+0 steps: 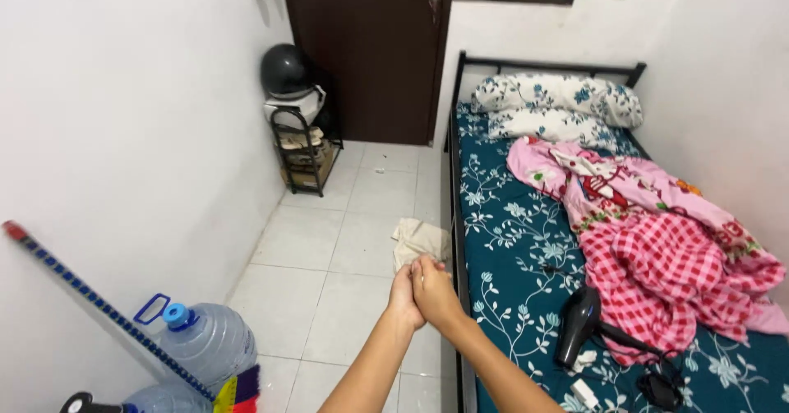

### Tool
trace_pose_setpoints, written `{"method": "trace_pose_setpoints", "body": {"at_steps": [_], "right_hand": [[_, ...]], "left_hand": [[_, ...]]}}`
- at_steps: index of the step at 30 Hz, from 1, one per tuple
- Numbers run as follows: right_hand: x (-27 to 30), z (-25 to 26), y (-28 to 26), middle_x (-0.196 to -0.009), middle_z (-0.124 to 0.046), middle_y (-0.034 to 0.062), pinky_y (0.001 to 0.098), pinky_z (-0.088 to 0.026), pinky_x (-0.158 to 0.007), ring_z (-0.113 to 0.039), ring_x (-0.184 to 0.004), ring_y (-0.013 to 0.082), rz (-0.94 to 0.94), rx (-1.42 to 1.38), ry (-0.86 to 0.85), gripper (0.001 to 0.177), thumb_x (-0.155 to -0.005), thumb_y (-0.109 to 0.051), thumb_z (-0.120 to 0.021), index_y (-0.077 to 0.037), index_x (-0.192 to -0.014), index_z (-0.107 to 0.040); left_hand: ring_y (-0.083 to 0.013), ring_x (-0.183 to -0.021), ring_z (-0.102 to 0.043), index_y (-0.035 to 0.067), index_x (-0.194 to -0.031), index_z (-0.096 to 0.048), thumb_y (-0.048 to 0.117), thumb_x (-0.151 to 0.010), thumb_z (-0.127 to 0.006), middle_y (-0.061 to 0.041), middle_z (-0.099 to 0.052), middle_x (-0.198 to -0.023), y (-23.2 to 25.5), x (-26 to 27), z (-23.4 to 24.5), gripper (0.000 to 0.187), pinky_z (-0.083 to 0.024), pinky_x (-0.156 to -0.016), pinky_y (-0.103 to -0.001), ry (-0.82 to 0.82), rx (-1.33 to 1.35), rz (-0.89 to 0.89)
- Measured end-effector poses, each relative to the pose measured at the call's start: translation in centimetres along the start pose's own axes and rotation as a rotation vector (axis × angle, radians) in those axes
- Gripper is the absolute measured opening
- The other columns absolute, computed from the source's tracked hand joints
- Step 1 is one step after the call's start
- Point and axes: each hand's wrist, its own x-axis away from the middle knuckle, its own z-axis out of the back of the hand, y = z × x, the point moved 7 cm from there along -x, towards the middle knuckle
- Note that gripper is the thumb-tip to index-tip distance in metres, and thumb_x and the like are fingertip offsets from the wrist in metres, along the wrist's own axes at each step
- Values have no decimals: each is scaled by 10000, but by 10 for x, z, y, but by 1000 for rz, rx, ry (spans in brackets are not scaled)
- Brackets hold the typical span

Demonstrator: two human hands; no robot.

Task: Gathering hair care tools from a desk and putting them into a wardrobe storage area.

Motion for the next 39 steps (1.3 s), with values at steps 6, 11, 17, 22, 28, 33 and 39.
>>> {"method": "trace_pose_setpoints", "body": {"at_steps": [6,11,17,22,28,33,39], "right_hand": [[-94,-48,13,-818,-703,243,513,-537,-718,-731,-801,410,-131,-178,-38,163,-971,-90,-478,-60,-1107,-561],[-158,-63,-32,-975,-695,211,470,-510,-807,-695,-921,388,-206,-182,27,430,-980,-27,-450,-143,-1395,-447],[-213,-86,-72,-1328,-596,193,473,-404,-966,-538,-1170,340,87,54,115,530,-771,71,-493,-156,-1227,-641],[-268,-119,-49,-991,-724,134,576,-353,-964,-654,-1013,315,68,238,29,269,-852,-43,-572,-132,-1101,-621],[-361,-150,6,-672,-681,163,537,-486,-602,-662,-655,412,9,183,-44,238,-874,-139,-617,-125,-1105,-558],[-464,-158,40,-643,-654,193,541,-471,-563,-649,-626,426,87,159,-27,292,-860,-123,-605,-76,-1127,-497],[-548,-174,94,-674,-663,207,565,-454,-603,-641,-677,462,0,71,-88,155,-958,-147,-589,-119,-1091,-515]], "left_hand": [[-368,-924,-689,79,-1086,-613,305,-1005,-266,-188,-709,-1007,85,-69,-13,422,-569,-853,-504,-22,-89,22],[-336,-978,-680,49,-1277,-622,349,-1021,-295,-170,-723,-1130,147,-89,-20,512,-550,-905,-470,-27,-97,111],[-306,-1134,-671,71,-1351,-579,500,-1029,-287,-167,-699,-1234,201,-94,-30,611,-535,-996,-437,-32,-88,200],[-245,-1141,-668,72,-1334,-590,488,-1037,-317,-128,-693,-1265,255,-125,-26,578,-551,-944,-430,67,-416,46],[-238,-924,-674,-64,-1028,-693,557,-1043,-285,-181,-721,-976,326,-187,-60,742,-540,-789,-393,220,-1060,-217],[-268,-858,-681,-96,-915,-713,559,-1022,-274,-216,-733,-889,379,-279,-95,795,-531,-766,-406,288,-1205,-335],[-294,-999,-722,-76,-1059,-703,603,-1014,-282,-231,-742,-1012,403,-372,-96,800,-546,-832,-369,292,-1186,-310]]}}
